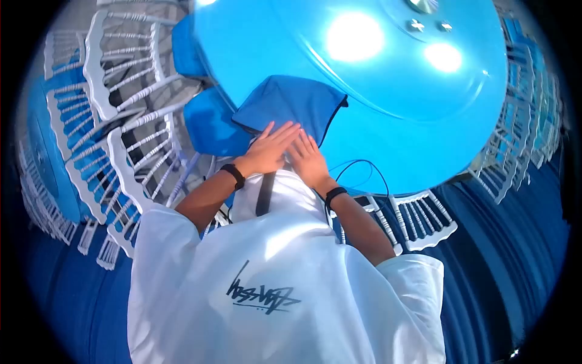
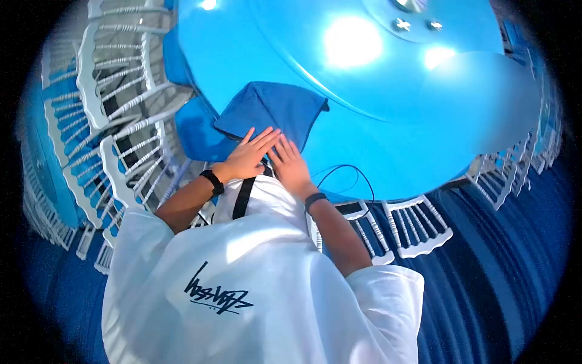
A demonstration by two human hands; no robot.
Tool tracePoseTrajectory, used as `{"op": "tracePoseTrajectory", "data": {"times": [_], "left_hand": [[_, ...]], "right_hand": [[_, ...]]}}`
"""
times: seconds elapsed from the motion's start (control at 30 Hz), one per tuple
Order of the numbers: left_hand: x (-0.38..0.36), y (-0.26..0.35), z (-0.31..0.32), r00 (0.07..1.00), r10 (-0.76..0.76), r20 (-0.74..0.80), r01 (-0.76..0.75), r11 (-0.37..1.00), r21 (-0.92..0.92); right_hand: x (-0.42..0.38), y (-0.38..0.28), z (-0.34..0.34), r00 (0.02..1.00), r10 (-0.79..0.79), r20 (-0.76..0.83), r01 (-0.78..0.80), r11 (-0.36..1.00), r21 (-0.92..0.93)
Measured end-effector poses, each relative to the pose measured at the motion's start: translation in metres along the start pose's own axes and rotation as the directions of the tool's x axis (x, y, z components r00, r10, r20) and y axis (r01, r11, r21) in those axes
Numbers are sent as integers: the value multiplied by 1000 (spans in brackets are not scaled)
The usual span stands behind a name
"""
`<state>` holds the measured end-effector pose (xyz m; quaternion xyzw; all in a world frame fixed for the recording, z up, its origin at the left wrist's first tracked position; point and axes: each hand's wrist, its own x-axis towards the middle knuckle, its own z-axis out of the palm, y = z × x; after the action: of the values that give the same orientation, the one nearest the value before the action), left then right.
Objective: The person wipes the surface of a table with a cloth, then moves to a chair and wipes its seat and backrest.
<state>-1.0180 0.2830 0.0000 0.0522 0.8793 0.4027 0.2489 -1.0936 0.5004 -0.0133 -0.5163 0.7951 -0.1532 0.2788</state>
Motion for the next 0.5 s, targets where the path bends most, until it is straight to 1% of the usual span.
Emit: {"op": "tracePoseTrajectory", "data": {"times": [0.03, 0.07, 0.2, 0.23, 0.3, 0.33, 0.4, 0.43, 0.5], "left_hand": [[3, 6, 6, 997, 21, 68, -21, 1000, 9], [6, 9, 10, 990, 34, 140, -38, 999, 24], [17, 41, 46, 945, 113, 308, -138, 989, 59], [21, 47, 61, 925, 153, 349, -187, 980, 66], [29, 77, 77, 889, 193, 415, -246, 966, 76], [36, 89, 87, 865, 191, 464, -272, 955, 115], [54, 118, 116, 806, 198, 558, -352, 918, 183], [62, 131, 127, 780, 211, 589, -383, 906, 182], [77, 151, 144, 714, 242, 657, -450, 878, 166]], "right_hand": [[-16, 4, 6, 1000, 0, -28, 0, 1000, -6], [-32, 5, 11, 993, 3, -121, 2, 999, 46], [-114, 11, 39, 975, 66, -213, -47, 995, 93], [-136, 7, 38, 968, 126, -217, -93, 984, 152], [-179, 5, 47, 953, 182, -241, -162, 982, 101], [-196, -2, 52, 931, 241, -275, -215, 969, 122], [-240, -12, 64, 865, 372, -338, -336, 928, 161], [-254, -13, 84, 834, 421, -357, -406, 906, 120], [-278, -27, 107, 762, 555, -334, -509, 832, 220]]}}
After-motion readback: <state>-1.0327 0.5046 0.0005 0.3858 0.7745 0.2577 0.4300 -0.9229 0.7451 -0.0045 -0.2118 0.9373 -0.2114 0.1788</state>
